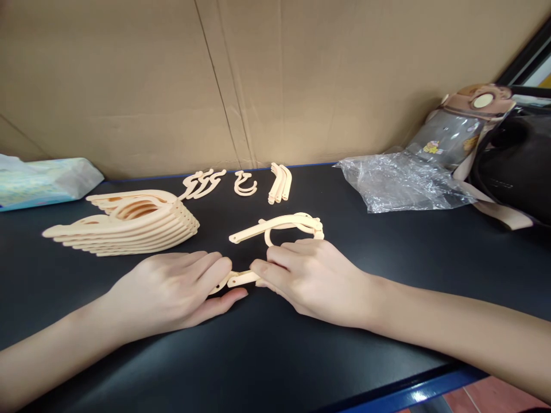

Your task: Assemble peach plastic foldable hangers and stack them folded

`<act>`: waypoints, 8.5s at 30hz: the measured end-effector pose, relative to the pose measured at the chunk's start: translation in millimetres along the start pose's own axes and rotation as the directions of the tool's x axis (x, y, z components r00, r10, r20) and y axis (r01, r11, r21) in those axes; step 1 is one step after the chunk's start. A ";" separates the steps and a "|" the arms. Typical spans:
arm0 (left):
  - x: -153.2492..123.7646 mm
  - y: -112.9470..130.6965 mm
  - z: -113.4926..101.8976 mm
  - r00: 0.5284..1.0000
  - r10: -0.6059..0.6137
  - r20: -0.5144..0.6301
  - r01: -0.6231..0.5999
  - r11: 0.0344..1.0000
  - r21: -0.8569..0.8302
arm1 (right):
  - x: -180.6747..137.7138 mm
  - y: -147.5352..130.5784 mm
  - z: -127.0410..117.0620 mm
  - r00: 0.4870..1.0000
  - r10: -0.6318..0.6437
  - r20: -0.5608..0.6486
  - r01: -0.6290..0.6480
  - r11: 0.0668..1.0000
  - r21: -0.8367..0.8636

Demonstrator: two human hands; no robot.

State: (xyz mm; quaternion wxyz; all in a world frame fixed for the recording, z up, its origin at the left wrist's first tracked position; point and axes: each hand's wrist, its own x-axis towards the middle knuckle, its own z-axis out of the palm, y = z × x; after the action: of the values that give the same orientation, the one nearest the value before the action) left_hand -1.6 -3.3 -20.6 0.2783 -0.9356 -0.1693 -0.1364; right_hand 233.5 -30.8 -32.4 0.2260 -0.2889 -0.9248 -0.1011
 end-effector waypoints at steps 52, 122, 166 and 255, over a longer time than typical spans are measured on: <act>-7.0 3.3 3.4 0.992 -0.043 0.119 0.089 0.902 -0.422 | -3.7 38.6 -10.5 0.978 0.207 0.012 -0.206 0.976 -0.078; -12.2 9.5 6.8 0.979 -0.180 0.093 0.199 0.768 -0.609 | -5.7 38.6 -3.6 0.848 0.524 0.075 -0.523 0.851 -0.039; -8.2 4.6 11.8 0.934 -0.344 0.102 0.344 0.781 -0.520 | -4.0 34.6 -8.4 0.937 0.184 0.298 -0.242 0.955 0.173; -3.6 7.0 6.6 0.948 -0.223 0.227 0.316 0.739 -0.596 | -6.8 40.9 -0.6 0.915 0.385 0.123 -0.380 0.923 -0.060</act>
State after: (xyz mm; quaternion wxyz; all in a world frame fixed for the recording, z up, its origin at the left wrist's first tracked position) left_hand -1.1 -6.0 -30.5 -0.0828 -0.9471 -0.2672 -0.1573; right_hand 262.3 -1.1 -32.8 0.1745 -0.4740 -0.8615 -0.0517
